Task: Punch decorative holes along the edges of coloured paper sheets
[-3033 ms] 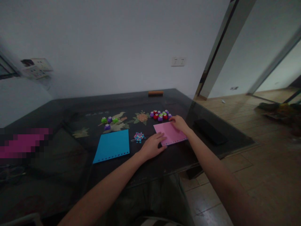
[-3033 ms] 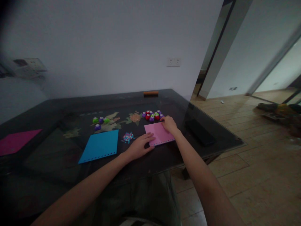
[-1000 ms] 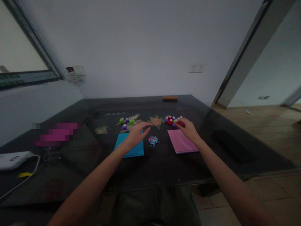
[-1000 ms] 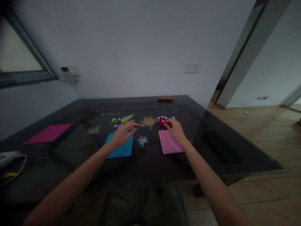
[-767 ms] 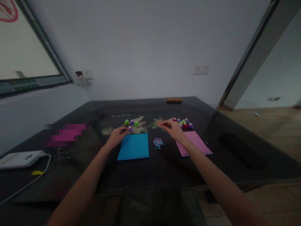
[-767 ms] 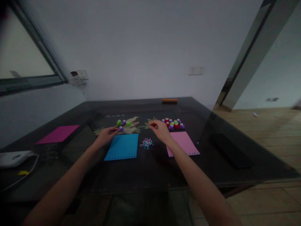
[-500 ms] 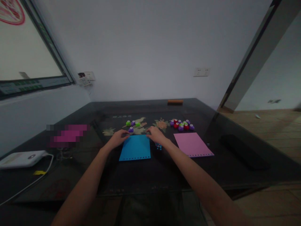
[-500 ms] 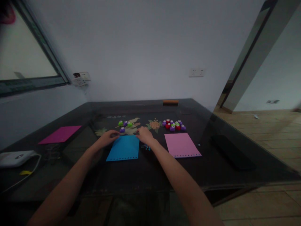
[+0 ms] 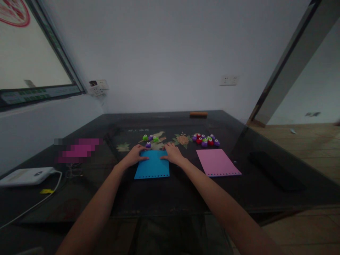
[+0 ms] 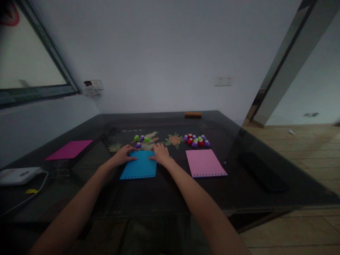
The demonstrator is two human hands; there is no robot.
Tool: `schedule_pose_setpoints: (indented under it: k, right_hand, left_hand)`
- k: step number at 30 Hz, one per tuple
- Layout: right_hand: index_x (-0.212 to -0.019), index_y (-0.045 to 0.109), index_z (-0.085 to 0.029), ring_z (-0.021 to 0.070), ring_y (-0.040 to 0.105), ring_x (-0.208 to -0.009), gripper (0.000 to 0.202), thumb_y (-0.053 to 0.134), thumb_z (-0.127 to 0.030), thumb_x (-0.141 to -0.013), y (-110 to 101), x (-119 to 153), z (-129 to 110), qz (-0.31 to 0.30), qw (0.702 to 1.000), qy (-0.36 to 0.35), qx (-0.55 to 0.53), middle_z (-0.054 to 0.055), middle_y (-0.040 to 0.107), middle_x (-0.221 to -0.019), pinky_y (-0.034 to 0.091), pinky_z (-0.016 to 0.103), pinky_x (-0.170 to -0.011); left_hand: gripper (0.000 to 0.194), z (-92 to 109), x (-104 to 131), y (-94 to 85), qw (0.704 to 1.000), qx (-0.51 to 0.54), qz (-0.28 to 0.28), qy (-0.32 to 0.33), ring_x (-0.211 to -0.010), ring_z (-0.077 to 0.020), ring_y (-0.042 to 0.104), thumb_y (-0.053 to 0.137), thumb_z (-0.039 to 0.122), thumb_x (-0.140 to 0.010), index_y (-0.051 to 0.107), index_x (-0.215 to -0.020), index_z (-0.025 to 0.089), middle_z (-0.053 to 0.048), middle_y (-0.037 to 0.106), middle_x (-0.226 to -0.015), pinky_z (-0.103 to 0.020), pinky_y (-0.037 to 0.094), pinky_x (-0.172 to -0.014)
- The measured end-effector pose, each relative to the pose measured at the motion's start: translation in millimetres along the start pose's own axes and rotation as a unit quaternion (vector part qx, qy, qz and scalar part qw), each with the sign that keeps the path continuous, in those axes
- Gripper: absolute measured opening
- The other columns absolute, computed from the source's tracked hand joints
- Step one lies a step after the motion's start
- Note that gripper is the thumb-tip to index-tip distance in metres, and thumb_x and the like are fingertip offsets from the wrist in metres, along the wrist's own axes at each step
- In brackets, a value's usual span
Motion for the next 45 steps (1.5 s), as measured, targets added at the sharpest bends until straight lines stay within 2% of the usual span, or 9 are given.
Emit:
schedule_pose_setpoints:
  k: [3,8,20,25,31,36,40,43,45]
  right_hand:
    - [-0.113,0.051,-0.018,0.03,0.042,-0.11,0.056,0.068,-0.044,-0.066,2,-1,1,-0.006,1.0,0.002,-0.001,0.013,0.048,-0.116,0.037,0.041,-0.083]
    - [-0.111,0.056,-0.022,0.0285,0.042,-0.108,0.048,0.064,-0.045,-0.07,3,-2,0,-0.02,1.0,-0.011,-0.003,0.011,0.047,-0.114,0.037,0.04,-0.083]
    - [-0.104,0.052,-0.019,0.0251,0.045,-0.104,0.047,0.07,-0.038,-0.065,3,-3,2,0.013,0.999,-0.003,-0.036,0.009,0.052,-0.108,0.038,0.035,-0.08]
    - [-0.1,0.051,-0.02,0.0247,0.046,-0.103,0.046,0.072,-0.036,-0.062,1,-2,3,0.024,0.998,0.001,-0.058,0.008,0.053,-0.106,0.037,0.035,-0.079]
    - [-0.101,0.051,-0.019,0.0257,0.046,-0.103,0.049,0.073,-0.036,-0.06,2,-3,5,0.025,0.997,0.01,-0.068,0.009,0.053,-0.107,0.038,0.037,-0.079]
    - [-0.101,0.052,-0.017,0.0246,0.048,-0.101,0.05,0.074,-0.033,-0.059,3,-6,11,0.043,0.992,0.014,-0.122,0.009,0.054,-0.106,0.038,0.037,-0.081]
    - [-0.092,0.054,-0.015,0.0184,0.055,-0.086,0.039,0.073,-0.029,-0.061,-3,-8,23,0.063,0.96,0.048,-0.268,0.007,0.059,-0.094,0.042,0.032,-0.075]
    - [-0.089,0.054,-0.015,0.015,0.057,-0.077,0.032,0.071,-0.026,-0.064,-4,-6,29,0.048,0.9,0.076,-0.426,0.005,0.061,-0.086,0.045,0.029,-0.07]
    - [-0.088,0.056,-0.014,0.0141,0.058,-0.071,0.027,0.069,-0.023,-0.066,-1,-4,29,0.011,0.857,0.095,-0.507,0.006,0.063,-0.081,0.047,0.028,-0.066]
  left_hand:
    - [0.048,3,1,-0.7,1.0,-0.002,0.0,0.005,-0.101,-0.0248,0.05,0.067,0.041,-0.064,0.06,-0.106,0.021,-0.008,0.052,-0.102,-0.038,0.039,-0.09]
    - [0.048,5,3,-2.4,1.0,-0.005,0.002,-0.003,-0.098,-0.0246,0.052,0.066,0.043,-0.064,0.059,-0.106,0.019,-0.008,0.051,-0.104,-0.036,0.041,-0.087]
    - [0.048,15,2,-4.5,1.0,-0.015,-0.001,0.025,-0.099,-0.0258,0.054,0.066,0.04,-0.065,0.057,-0.106,0.018,-0.01,0.057,-0.107,-0.036,0.042,-0.085]
    - [0.043,16,1,-5.4,0.999,-0.009,0.019,0.04,-0.095,-0.0249,0.054,0.067,0.035,-0.064,0.056,-0.1,0.016,-0.01,0.059,-0.103,-0.035,0.04,-0.084]
    - [0.026,10,1,-11.4,0.999,0.008,0.039,-0.006,-0.074,-0.0193,0.055,0.059,0.033,-0.07,0.058,-0.09,0.017,-0.005,0.061,-0.085,-0.029,0.04,-0.066]
    - [0.023,8,0,-21.4,0.996,0.064,0.054,-0.027,-0.067,-0.0175,0.053,0.056,0.036,-0.072,0.06,-0.082,0.016,-0.004,0.06,-0.075,-0.028,0.038,-0.062]
    - [0.025,1,0,-29.4,0.982,0.166,0.073,-0.053,-0.065,-0.0167,0.054,0.057,0.039,-0.071,0.06,-0.08,0.016,-0.003,0.06,-0.072,-0.026,0.039,-0.059]
    - [0.028,-7,0,-32.1,0.963,0.236,0.095,-0.084,-0.059,-0.0149,0.053,0.06,0.041,-0.067,0.06,-0.082,0.016,-0.002,0.059,-0.066,-0.024,0.038,-0.053]
    - [0.03,-12,2,-32.3,0.948,0.272,0.119,-0.112,-0.055,-0.0136,0.051,0.063,0.041,-0.065,0.06,-0.082,0.016,-0.001,0.057,-0.062,-0.023,0.036,-0.05]
Point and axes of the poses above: each hand's wrist, its own x-axis away from the middle knuckle, its own y-axis out of the palm, z = x × y, the point moved 7 cm from there along -x, towards the middle knuckle
